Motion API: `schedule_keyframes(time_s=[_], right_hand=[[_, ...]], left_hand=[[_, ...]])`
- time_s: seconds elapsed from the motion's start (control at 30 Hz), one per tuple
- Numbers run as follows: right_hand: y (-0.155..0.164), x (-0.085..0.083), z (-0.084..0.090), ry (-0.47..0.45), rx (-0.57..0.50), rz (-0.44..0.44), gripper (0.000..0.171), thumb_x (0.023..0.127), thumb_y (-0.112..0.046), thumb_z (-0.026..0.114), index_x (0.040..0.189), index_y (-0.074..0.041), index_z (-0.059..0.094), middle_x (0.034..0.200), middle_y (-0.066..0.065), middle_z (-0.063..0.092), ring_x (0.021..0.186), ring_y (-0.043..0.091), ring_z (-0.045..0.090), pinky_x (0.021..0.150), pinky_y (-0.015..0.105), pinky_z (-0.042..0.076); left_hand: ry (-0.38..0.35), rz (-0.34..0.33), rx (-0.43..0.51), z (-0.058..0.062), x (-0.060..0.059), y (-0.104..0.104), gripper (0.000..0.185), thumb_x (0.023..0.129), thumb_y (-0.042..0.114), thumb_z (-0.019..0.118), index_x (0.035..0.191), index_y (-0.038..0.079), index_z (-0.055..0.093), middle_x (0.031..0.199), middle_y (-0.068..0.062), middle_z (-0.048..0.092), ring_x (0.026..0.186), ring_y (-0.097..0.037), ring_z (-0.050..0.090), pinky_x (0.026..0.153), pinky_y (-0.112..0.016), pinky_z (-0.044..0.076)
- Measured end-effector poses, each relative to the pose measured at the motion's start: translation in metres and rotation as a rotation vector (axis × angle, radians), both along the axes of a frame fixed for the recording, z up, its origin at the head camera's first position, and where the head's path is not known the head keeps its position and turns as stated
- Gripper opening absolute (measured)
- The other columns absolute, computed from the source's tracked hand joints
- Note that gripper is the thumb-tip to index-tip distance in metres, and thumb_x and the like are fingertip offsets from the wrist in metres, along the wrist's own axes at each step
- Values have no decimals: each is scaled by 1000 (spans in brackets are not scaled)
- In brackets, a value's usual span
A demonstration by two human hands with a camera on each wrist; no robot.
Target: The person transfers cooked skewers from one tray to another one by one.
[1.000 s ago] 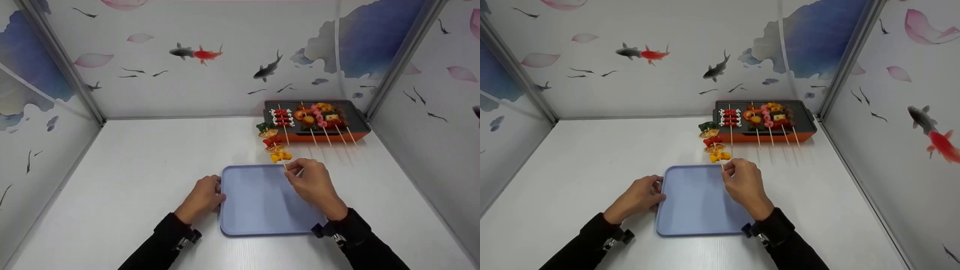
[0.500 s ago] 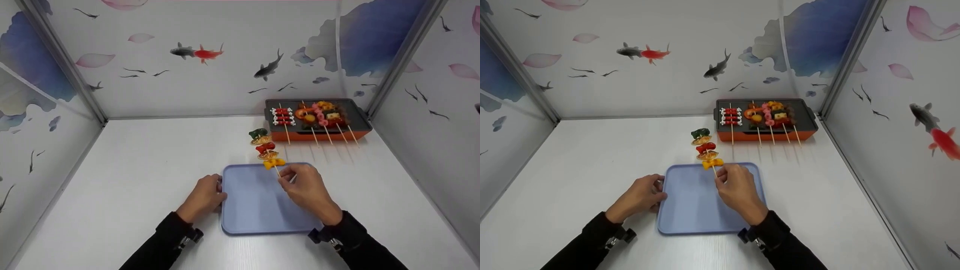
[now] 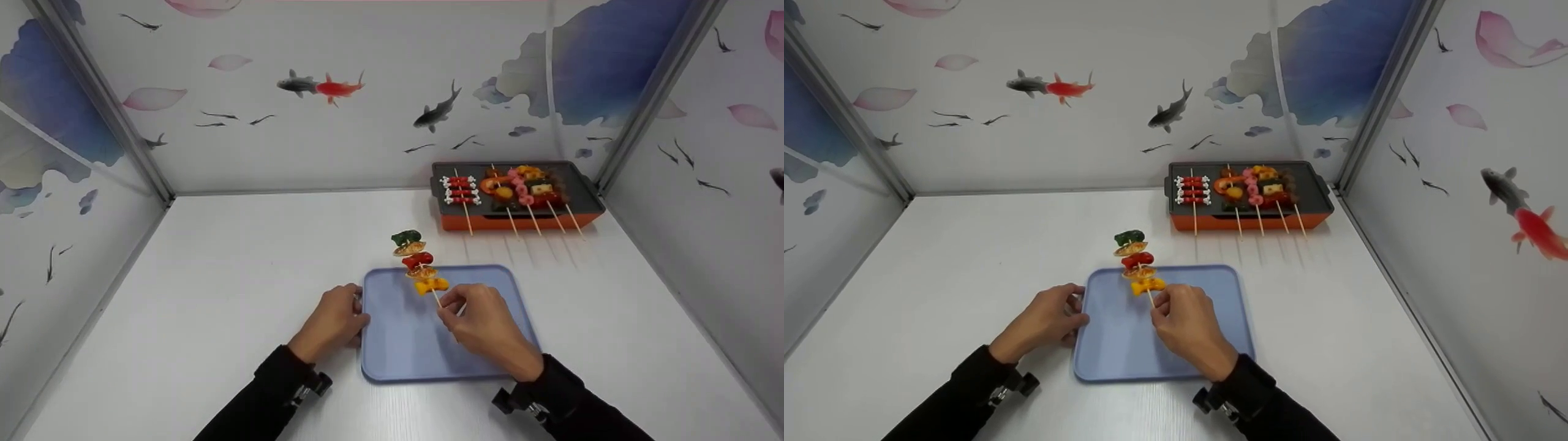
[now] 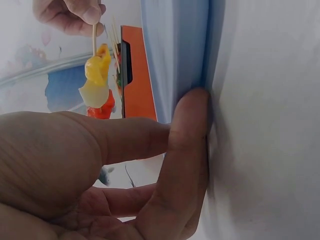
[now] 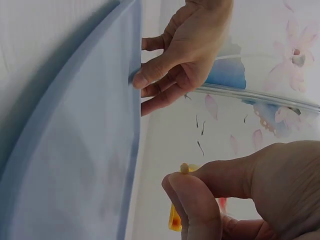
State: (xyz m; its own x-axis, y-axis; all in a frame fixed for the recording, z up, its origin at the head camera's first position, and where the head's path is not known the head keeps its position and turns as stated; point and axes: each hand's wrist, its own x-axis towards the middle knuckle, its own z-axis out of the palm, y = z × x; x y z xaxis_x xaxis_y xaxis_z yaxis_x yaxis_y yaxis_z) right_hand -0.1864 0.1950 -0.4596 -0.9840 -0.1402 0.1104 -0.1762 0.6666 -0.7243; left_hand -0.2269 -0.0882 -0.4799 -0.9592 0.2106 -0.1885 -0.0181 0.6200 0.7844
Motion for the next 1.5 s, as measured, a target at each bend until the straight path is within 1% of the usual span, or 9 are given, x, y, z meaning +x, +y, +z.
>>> schedule_keyframes(time_s=[0.13, 0.33, 0.5, 0.67, 0.77, 0.93, 1.13, 1.27, 1.5], right_hand=[[-5, 4, -2, -25, 3, 18, 5, 102, -7, 87, 106, -6, 85, 90, 2, 79, 75, 10, 67, 67, 24, 56], [-13, 9, -6, -41, 19, 59, 6, 99, -7, 88, 104, -6, 86, 87, 0, 79, 75, 9, 68, 70, 27, 58], [-19, 11, -12, -51, 33, 93, 5, 98, -6, 86, 103, -6, 87, 83, -1, 80, 72, 8, 68, 72, 28, 60], [-25, 13, -17, -69, 40, 121, 5, 98, -4, 85, 102, -5, 88, 86, -1, 81, 77, 10, 70, 74, 28, 61], [-26, 15, -18, -53, 42, 129, 4, 97, -5, 84, 99, -6, 87, 86, -2, 80, 79, 10, 69, 78, 29, 61], [-27, 18, -18, -40, 41, 150, 2, 94, -5, 84, 95, -6, 86, 83, -1, 80, 79, 10, 69, 78, 29, 61], [-29, 20, -20, -129, -14, 190, 8, 95, -5, 86, 103, -3, 88, 89, 4, 82, 80, 13, 72, 74, 29, 63], [-32, 23, -22, -167, -63, 198, 10, 95, -6, 88, 104, -3, 87, 89, 4, 82, 79, 13, 72, 72, 26, 62], [-41, 29, -25, -216, -130, 223, 12, 96, -10, 90, 105, -3, 85, 91, 4, 82, 82, 13, 73, 74, 24, 60]], left_hand=[[-12, -1, -9, -1, -1, 0, 57, 100, -5, 72, 154, -14, 58, 100, -10, 69, 75, -17, 75, 61, -30, 69], [-31, -3, -11, -1, -2, 0, 63, 102, -3, 72, 162, -13, 54, 100, -10, 69, 71, -16, 76, 60, -30, 69], [-44, 0, -16, 0, -3, 0, 62, 103, -2, 73, 162, -12, 54, 98, -9, 68, 68, -15, 75, 59, -29, 68], [-44, -1, -22, 0, -3, -1, 61, 104, -1, 73, 161, -11, 55, 97, -8, 68, 68, -15, 75, 58, -28, 66], [-48, -4, -22, 0, -2, -1, 60, 104, 0, 73, 161, -10, 55, 97, -8, 67, 69, -15, 75, 58, -26, 65], [-69, -6, -22, 1, -1, 0, 62, 107, 2, 74, 164, -9, 53, 98, -8, 67, 69, -15, 75, 58, -26, 65], [-74, -9, -22, 2, 1, 0, 62, 110, 6, 73, 167, -7, 52, 100, -10, 69, 72, -17, 75, 62, -28, 68], [-67, -28, -16, 3, 2, -2, 58, 111, 6, 72, 164, -8, 54, 98, -10, 70, 72, -17, 76, 61, -30, 68], [-66, -46, -39, 5, 3, -5, 57, 110, 7, 72, 163, -7, 55, 96, -8, 70, 69, -17, 76, 59, -29, 66]])
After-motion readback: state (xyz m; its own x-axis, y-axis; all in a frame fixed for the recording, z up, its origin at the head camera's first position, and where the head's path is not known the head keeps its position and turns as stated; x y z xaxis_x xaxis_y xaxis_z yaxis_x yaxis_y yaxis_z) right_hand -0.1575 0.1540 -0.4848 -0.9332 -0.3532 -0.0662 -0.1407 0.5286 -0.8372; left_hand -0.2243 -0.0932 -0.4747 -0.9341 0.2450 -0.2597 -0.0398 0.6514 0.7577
